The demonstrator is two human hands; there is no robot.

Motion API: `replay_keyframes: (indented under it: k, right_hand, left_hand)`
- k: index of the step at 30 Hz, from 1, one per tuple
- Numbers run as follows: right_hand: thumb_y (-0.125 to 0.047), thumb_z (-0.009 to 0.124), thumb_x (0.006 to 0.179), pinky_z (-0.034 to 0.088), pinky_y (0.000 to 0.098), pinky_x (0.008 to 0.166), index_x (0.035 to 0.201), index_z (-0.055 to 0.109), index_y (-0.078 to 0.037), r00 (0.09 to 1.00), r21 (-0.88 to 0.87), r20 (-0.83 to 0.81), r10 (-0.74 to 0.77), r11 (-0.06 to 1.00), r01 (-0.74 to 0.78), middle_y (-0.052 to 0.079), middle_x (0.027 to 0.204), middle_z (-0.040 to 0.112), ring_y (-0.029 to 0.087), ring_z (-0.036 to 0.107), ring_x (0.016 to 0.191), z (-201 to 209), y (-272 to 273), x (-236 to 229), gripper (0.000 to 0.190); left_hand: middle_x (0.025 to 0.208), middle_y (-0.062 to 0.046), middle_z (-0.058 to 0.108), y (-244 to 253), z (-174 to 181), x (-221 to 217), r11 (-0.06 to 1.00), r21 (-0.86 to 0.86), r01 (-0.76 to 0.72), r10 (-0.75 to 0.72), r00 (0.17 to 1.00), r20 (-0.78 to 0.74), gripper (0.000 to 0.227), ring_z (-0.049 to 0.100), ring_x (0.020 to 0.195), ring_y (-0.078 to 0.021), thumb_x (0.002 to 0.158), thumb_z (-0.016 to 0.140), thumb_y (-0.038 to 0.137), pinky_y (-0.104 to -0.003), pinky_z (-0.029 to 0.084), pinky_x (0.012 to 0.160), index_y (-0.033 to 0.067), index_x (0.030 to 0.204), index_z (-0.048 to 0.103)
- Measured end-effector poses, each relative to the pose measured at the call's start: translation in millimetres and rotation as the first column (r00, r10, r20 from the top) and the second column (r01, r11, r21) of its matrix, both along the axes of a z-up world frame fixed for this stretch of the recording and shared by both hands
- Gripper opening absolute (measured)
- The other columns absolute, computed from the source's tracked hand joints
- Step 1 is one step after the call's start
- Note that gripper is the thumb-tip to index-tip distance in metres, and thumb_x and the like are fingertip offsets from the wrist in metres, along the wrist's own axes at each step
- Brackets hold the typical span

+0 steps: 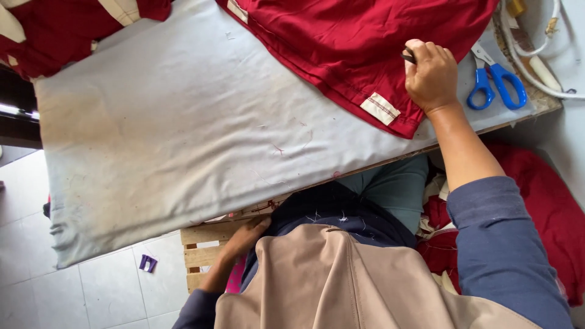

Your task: The person uses blue-handled scissors to cut a red and cream-colored garment on a white-covered table. They trim the edges and seams of the fabric, occasionally adjusting the garment's position to access different areas.

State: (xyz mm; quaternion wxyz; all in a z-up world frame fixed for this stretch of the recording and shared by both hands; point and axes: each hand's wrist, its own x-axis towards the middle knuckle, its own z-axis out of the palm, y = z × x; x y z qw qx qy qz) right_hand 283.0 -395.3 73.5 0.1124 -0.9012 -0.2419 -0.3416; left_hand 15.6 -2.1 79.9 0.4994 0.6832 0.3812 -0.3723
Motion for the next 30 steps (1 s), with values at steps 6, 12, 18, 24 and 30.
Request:
replay_keyframes:
  k: [6,12,18,24,30]
  right_hand:
    - [-0.008,0.049,0.099,0.054,0.0319,0.064,0.113,0.058,-0.002,0.991,0.384,-0.016,-0.136,0.914,0.131,0.011,0.104,0.069,0.026,0.069,0.084,13,13,-17,0.018]
    - [-0.020,0.055,0.095,0.048,0.0384,0.072,0.103,0.059,-0.009,0.864,0.588,-0.474,-0.169,0.671,0.453,0.007,0.091,0.065,0.025,0.061,0.080,10,24,-56,0.014]
    - [-0.025,0.053,0.099,0.045,0.0312,0.062,0.100,0.065,-0.012,0.832,0.696,-0.529,-0.165,0.477,0.537,0.004,0.069,0.057,0.017,0.054,0.064,11,30,-78,0.017]
    - [-0.035,0.063,0.091,0.050,0.0367,0.074,0.102,0.064,-0.021,0.731,0.546,-0.664,-0.155,0.567,0.617,0.004,0.078,0.063,0.023,0.063,0.081,19,40,-86,0.018]
    - [-0.029,0.064,0.079,0.052,0.0414,0.072,0.102,0.062,-0.027,0.590,0.086,-0.690,-0.419,0.762,0.642,0.002,0.084,0.066,0.027,0.066,0.081,1,51,-87,0.023]
  left_hand:
    - [0.105,-0.011,0.069,-37,116,56,0.841,-0.335,0.425,-0.216,0.831,0.513,0.041,0.062,0.099,-0.0160,0.089,0.043,0.033,-0.027,0.048,0.085,0.0047,0.111,0.064]
    - [0.121,-0.015,0.059,-110,63,149,0.660,-0.659,0.362,-0.005,0.879,0.478,0.048,0.057,0.112,-0.0213,0.089,0.049,0.033,-0.032,0.045,0.098,0.0030,0.126,0.053]
    - [0.137,-0.023,0.042,-163,-14,216,0.568,-0.811,-0.144,0.336,0.939,0.069,0.052,0.046,0.125,-0.0278,0.095,0.044,0.026,-0.032,0.041,0.102,-0.0026,0.138,0.034]
    - [0.140,-0.028,0.037,-167,11,222,0.598,-0.781,-0.180,0.472,0.867,0.161,0.053,0.040,0.129,-0.0368,0.093,0.040,0.018,-0.041,0.036,0.106,-0.0062,0.139,0.029]
    - [0.115,-0.014,0.047,-146,-20,269,0.650,-0.741,-0.172,0.582,0.740,0.339,0.044,0.049,0.105,-0.0248,0.089,0.061,0.017,-0.037,0.046,0.092,0.0019,0.123,0.039]
